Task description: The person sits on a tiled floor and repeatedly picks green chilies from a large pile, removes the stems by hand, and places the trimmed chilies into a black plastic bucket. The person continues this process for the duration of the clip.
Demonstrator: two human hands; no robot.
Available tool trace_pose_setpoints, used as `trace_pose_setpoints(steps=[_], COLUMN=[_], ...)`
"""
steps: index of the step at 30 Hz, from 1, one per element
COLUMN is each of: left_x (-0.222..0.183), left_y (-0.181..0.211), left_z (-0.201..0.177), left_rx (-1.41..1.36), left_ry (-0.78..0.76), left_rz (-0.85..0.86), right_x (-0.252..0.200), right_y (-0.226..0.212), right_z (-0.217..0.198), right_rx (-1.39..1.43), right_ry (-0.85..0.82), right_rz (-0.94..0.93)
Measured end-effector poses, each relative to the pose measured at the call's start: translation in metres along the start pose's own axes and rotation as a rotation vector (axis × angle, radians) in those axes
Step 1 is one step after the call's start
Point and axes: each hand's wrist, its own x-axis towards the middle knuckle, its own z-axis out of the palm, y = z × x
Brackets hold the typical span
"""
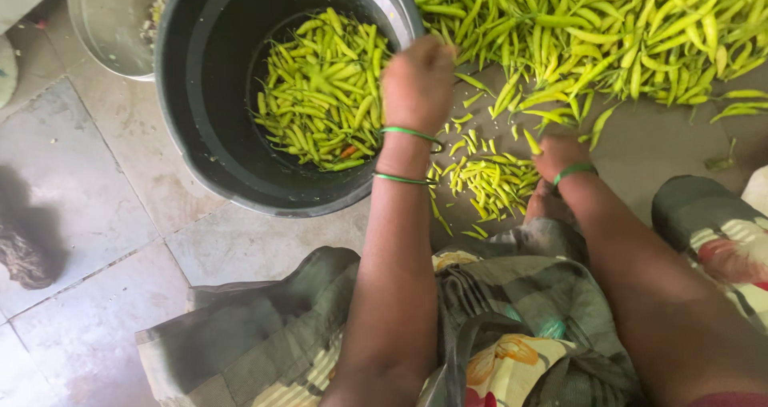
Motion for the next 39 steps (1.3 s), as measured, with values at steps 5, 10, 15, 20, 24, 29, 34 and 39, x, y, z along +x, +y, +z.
trace_pose_setpoints(steps=[5,10,15,20,24,29,34,39], left_x=[-0.028,-0.055,-0.051,-0.049,-0.048,-0.038,-0.004,0.007], left_y=[-0.029,-0.076,-0.078,-0.055,-0.038,-0.001,0.017,0.015], left_z=[0.082,0.118,0.095,0.078,0.076,0.066,0.01,-0.035], left_rx=[0.224,0.653,0.081,0.161,0.27,0.444,0.476,0.474], left_ry=[-0.451,-0.743,-0.502,-0.432,-0.459,-0.405,-0.063,0.235], left_rz=[-0.049,0.361,-0.233,-0.169,-0.216,-0.242,-0.13,-0.184], right_x=[0.006,-0.003,-0.011,-0.012,-0.011,-0.013,0.015,0.022], right_y=[-0.021,-0.079,-0.11,-0.106,-0.116,-0.126,-0.045,0.046], right_z=[-0.048,-0.104,-0.135,-0.144,-0.131,-0.11,-0.135,-0.104], right_rx=[1.089,1.096,0.673,1.207,0.656,0.131,0.685,0.004], right_ry=[-0.505,-0.556,-0.295,-0.35,0.042,0.479,-0.179,0.087], right_rz=[0.147,-0.084,-0.141,-0.094,-0.267,-0.45,-0.224,0.187])
